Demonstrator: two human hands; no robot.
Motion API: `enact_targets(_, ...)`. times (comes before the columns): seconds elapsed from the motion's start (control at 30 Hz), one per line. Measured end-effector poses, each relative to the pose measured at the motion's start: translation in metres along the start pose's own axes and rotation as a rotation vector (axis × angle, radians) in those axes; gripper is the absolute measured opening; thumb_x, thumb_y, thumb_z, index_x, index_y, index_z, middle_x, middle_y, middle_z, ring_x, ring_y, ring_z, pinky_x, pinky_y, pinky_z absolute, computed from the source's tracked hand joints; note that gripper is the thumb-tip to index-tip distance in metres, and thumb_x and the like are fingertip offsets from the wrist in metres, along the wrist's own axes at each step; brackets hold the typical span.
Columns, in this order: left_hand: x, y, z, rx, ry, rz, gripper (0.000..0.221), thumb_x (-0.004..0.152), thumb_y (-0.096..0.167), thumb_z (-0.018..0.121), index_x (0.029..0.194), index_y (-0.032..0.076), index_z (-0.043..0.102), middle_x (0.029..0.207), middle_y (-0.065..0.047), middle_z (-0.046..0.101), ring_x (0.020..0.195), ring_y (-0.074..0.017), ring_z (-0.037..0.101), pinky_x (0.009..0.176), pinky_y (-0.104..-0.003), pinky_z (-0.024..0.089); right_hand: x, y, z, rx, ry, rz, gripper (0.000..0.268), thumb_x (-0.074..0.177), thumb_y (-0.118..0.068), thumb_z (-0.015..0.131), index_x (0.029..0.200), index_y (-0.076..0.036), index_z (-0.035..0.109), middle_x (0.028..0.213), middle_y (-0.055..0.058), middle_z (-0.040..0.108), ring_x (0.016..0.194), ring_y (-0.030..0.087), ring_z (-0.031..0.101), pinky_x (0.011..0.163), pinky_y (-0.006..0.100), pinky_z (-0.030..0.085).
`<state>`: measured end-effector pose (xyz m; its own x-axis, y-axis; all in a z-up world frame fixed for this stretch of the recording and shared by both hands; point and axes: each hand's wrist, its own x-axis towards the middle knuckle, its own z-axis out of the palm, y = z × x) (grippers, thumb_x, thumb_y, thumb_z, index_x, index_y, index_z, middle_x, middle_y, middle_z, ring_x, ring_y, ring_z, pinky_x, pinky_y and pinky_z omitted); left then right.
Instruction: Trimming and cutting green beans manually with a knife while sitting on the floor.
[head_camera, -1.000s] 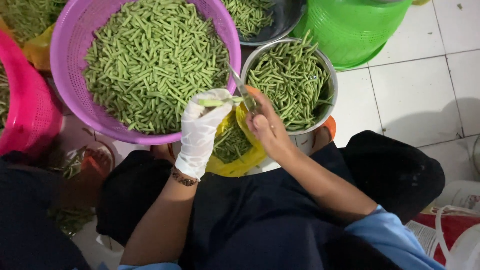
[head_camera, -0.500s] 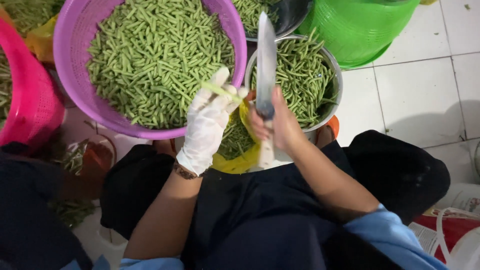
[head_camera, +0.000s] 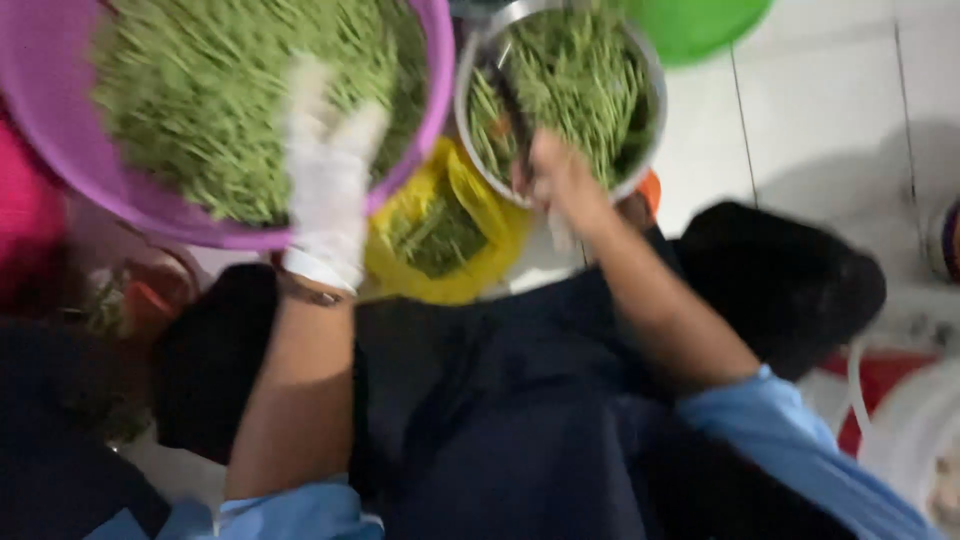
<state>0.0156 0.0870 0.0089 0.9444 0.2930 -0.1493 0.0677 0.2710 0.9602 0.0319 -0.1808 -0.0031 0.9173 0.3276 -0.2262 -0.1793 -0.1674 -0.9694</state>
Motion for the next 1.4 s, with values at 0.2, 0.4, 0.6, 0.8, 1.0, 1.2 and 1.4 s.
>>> enact_targets(0.2, -0.008, 0.027, -0.029, 0.154, -0.099, 0.349, 0.073, 0.118, -0.023, 0.060, 0.165, 0.025, 0.030, 0.178, -0.001, 0.025, 0.156, -0.0205, 0.042, 0.131, -0.035, 0.032, 0.015, 0.082, -0.101, 0.428, 0.482, 0.284, 0.056, 0.084, -0.057, 0.055, 0.121, -0.016, 0.065, 0.075, 0.001, 0.051, 0.050, 0.008, 0.038, 0.043, 0.023, 0.030)
enact_targets(0.4, -0.004, 0.032, -0.011, 0.329, -0.197, 0.350, 0.055, 0.113, -0.012, 0.057, 0.157, 0.015, 0.038, 0.166, -0.003, 0.031, 0.159, -0.0207, 0.028, 0.137, -0.039, 0.014, 0.019, 0.222, -0.135, 0.189, 0.610, 0.490, 0.024, 0.095, -0.024, 0.059, 0.114, -0.011, 0.065, 0.080, 0.003, 0.062, 0.045, 0.009, 0.042, 0.036, 0.024, 0.035)
enact_targets(0.6, -0.001, 0.039, 0.013, 0.389, -0.281, 0.413, 0.064, 0.108, -0.020, 0.059, 0.156, 0.017, 0.037, 0.163, -0.002, 0.036, 0.157, -0.0222, 0.035, 0.139, -0.040, 0.025, 0.030, 0.225, -0.078, -0.582, 0.389, 0.282, 0.037, 0.087, -0.022, 0.062, 0.123, -0.016, 0.068, 0.097, 0.008, 0.072, 0.081, 0.024, 0.065, 0.073, 0.034, 0.051)
enact_targets(0.8, -0.004, 0.037, 0.023, 0.463, -0.265, 0.348, 0.058, 0.100, -0.015, 0.060, 0.148, 0.010, 0.040, 0.156, -0.009, 0.040, 0.149, -0.0266, 0.039, 0.133, -0.041, 0.028, 0.051, 0.257, -0.062, -1.094, 0.214, 0.143, 0.037, 0.096, -0.031, 0.055, 0.129, -0.019, 0.062, 0.102, 0.014, 0.067, 0.081, 0.035, 0.066, 0.067, 0.045, 0.053)
enact_targets(1.0, -0.014, 0.020, 0.042, 0.053, -0.373, 0.095, 0.050, 0.097, -0.008, 0.055, 0.142, 0.012, 0.045, 0.153, -0.013, 0.043, 0.145, -0.0288, 0.044, 0.125, -0.039, 0.039, 0.053, 0.159, -0.106, -0.744, 0.380, 0.251, 0.031, 0.097, -0.035, 0.056, 0.105, -0.009, 0.069, 0.085, 0.008, 0.070, 0.073, 0.026, 0.063, 0.063, 0.037, 0.048)
enact_targets(1.2, -0.024, -0.071, 0.070, -0.296, -0.495, -0.421, 0.045, 0.095, 0.026, 0.065, 0.136, 0.010, 0.056, 0.138, -0.021, 0.059, 0.120, -0.0321, 0.065, 0.113, -0.049, 0.040, 0.011, 0.014, -0.068, -0.405, 0.384, 0.145, 0.026, 0.099, -0.031, 0.059, 0.097, -0.008, 0.070, 0.070, 0.004, 0.065, 0.058, 0.014, 0.056, 0.056, 0.029, 0.045)
enact_targets(1.4, 0.013, -0.095, 0.085, -0.449, -0.200, -0.594, 0.034, 0.091, 0.018, 0.072, 0.123, 0.011, 0.066, 0.110, -0.021, 0.072, 0.087, -0.0388, 0.075, 0.079, -0.054, 0.062, -0.029, -0.014, 0.001, -0.445, 0.259, -0.236, 0.020, 0.093, -0.022, 0.067, 0.084, -0.004, 0.068, 0.065, 0.009, 0.068, 0.056, 0.021, 0.060, 0.056, 0.032, 0.048)
